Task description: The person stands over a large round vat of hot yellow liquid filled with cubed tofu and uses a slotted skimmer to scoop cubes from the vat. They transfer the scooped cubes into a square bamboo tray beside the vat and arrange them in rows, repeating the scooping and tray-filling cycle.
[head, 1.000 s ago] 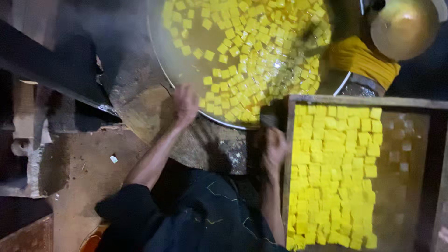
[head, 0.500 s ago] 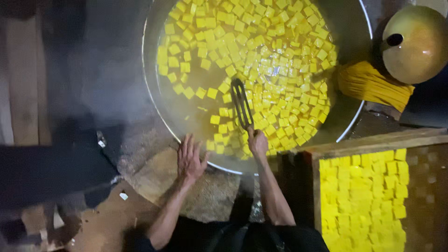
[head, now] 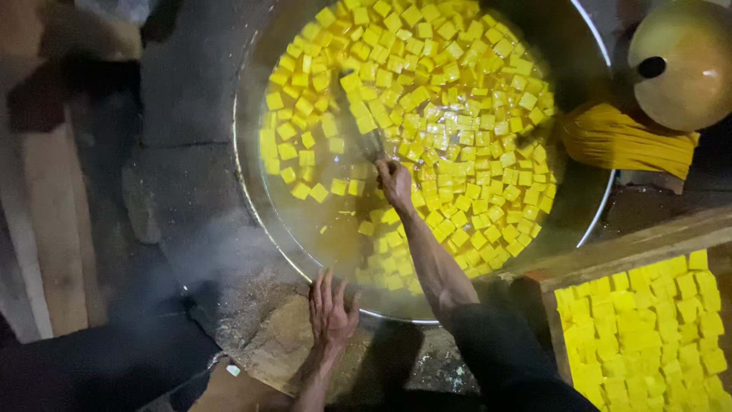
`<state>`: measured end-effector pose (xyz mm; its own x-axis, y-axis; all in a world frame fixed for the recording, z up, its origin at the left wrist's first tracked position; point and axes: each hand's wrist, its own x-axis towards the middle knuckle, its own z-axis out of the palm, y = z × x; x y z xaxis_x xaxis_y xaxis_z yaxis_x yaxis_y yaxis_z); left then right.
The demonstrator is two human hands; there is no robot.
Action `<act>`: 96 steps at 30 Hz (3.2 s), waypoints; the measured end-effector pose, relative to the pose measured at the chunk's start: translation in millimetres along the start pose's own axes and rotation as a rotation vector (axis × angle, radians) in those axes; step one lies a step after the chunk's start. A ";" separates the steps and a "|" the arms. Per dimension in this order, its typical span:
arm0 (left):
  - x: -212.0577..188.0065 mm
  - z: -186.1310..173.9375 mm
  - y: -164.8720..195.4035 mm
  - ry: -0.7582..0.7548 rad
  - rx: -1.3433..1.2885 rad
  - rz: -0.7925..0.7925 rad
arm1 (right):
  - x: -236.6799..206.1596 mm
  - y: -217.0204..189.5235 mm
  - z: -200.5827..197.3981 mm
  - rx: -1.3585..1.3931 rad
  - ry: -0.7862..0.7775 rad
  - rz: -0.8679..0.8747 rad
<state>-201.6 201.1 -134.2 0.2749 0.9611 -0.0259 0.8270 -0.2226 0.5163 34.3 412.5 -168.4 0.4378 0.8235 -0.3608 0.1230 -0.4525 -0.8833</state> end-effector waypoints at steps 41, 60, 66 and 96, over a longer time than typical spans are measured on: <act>-107.3 111.9 361.5 -0.080 -0.149 0.783 | -403.1 177.2 -640.8 -0.961 0.864 -0.163; -55.0 59.8 185.9 0.287 -0.259 0.290 | -375.3 81.8 -380.7 0.397 0.313 -0.397; -51.2 4.2 63.0 0.130 0.130 0.179 | -287.5 45.8 -175.5 0.243 -0.008 0.094; -30.5 29.3 18.6 -0.138 0.066 -0.026 | 45.5 22.4 -1.7 -0.414 0.076 -0.161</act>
<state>-180.3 162.9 -148.8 0.3143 0.9360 -0.1586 0.8638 -0.2127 0.4567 58.4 439.3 -204.1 0.4463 0.8741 -0.1921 0.5343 -0.4324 -0.7264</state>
